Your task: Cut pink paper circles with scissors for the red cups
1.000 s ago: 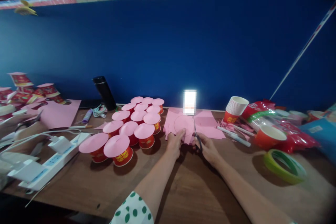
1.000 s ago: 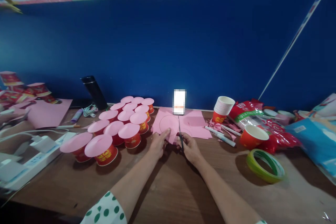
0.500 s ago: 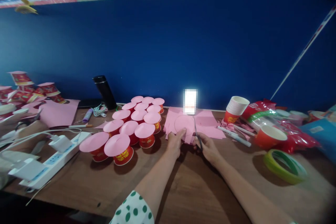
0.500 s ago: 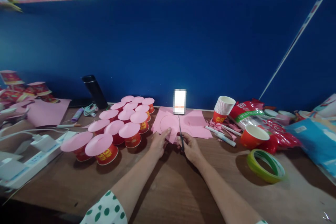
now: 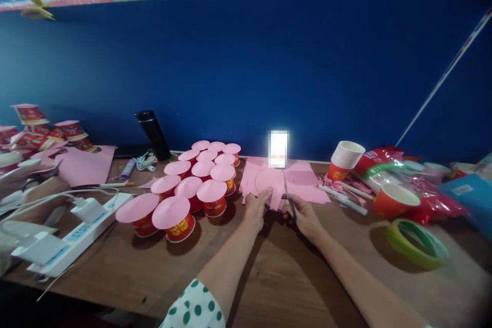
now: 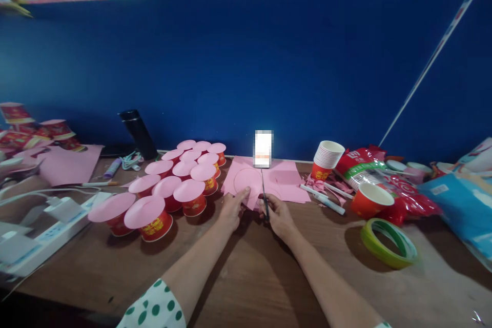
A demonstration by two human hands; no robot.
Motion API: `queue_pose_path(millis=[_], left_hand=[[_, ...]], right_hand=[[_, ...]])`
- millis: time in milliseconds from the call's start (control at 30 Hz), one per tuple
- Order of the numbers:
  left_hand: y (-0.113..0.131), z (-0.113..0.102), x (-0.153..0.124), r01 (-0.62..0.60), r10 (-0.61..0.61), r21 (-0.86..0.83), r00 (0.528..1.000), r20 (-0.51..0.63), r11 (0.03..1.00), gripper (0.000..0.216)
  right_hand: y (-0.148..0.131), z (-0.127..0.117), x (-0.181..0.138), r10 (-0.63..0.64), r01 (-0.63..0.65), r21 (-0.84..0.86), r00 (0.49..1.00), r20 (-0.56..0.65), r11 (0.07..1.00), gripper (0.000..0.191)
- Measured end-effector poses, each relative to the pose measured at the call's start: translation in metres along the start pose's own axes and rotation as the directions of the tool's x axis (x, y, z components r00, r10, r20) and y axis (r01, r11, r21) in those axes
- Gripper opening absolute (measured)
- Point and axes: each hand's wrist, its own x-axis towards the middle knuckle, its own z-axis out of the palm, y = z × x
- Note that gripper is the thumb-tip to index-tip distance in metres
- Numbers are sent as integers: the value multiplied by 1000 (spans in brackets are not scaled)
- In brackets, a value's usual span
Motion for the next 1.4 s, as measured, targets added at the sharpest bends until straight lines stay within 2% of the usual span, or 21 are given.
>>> queue_pose_path(millis=[400,700,867,1000,1233,1400], left_hand=[[1,0,0,-4,5,30,999,-34,1000,40],[3,0,-2,-20,21,-31,999,40,999,39],[2,0,-1,-22,22,-40,1000,11,999,40],[1,-1,1,-35,37,-45,999,33,998,41],[-2,-4,7,-25,25,29,999,-25,999,43],[-3,-5,8,-12,13,87,1000,-9,996,45]], right_hand=[[-2,-1,0,10,-10,-35,1000,0,999,46],[-1,-2,0,13,-12,-10,1000,23,1000,47],[-1,-2,0,-7,8,-25,1000,27,1000,47],[-2,-2,0,4,-4,-23,1000,29,1000,46],[1,-4,1,3,-2,-12,999,52,1000,47],[1,-5,1,7,-7,-3,999,52,1000,48]])
